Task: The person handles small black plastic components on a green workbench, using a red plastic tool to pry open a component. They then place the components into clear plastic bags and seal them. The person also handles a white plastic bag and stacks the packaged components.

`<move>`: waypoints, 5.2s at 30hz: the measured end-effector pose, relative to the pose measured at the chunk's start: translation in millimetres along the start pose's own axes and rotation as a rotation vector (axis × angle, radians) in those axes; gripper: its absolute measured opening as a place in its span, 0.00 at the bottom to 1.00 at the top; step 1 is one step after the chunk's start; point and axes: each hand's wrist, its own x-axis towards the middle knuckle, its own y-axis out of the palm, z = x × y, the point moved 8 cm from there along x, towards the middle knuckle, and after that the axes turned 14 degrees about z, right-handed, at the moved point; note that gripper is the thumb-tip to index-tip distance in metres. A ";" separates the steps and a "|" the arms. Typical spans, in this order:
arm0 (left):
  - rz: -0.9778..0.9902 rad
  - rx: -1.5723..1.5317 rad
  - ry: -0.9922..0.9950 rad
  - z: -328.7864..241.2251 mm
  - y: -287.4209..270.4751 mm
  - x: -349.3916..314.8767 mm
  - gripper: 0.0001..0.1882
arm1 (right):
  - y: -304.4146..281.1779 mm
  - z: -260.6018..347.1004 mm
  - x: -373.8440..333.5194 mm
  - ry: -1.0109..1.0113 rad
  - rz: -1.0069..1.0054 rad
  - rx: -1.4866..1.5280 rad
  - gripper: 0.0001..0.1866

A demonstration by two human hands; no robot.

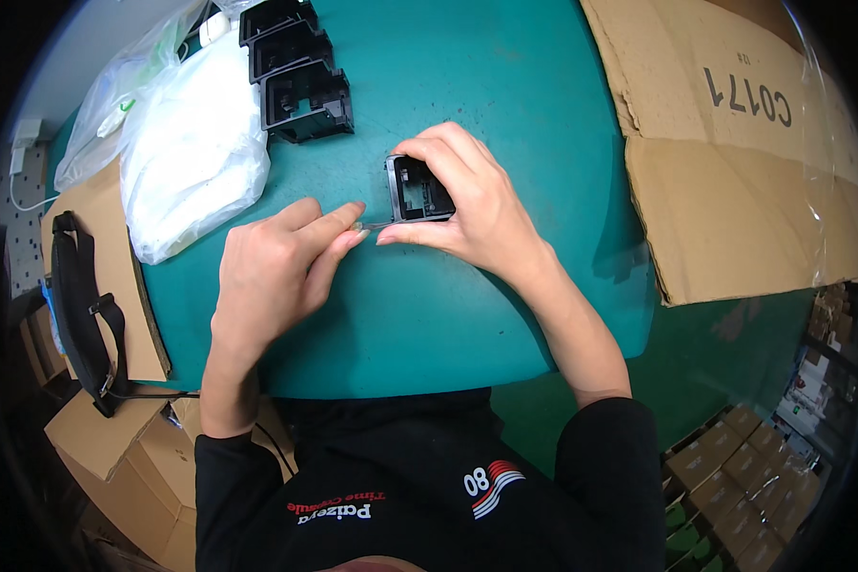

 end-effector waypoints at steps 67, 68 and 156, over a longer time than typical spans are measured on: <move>-0.303 0.090 -0.113 29.1 -9.5 8.1 0.08 | -8.0 12.5 -1.2 -0.104 -0.097 -0.198 0.39; -0.324 0.045 -0.089 32.6 -7.2 6.4 0.08 | -7.7 14.6 -2.2 -0.127 -0.091 -0.241 0.38; -0.233 -0.809 0.048 10.1 0.2 -2.4 0.05 | -4.2 36.9 -17.7 -0.277 -0.234 0.043 0.49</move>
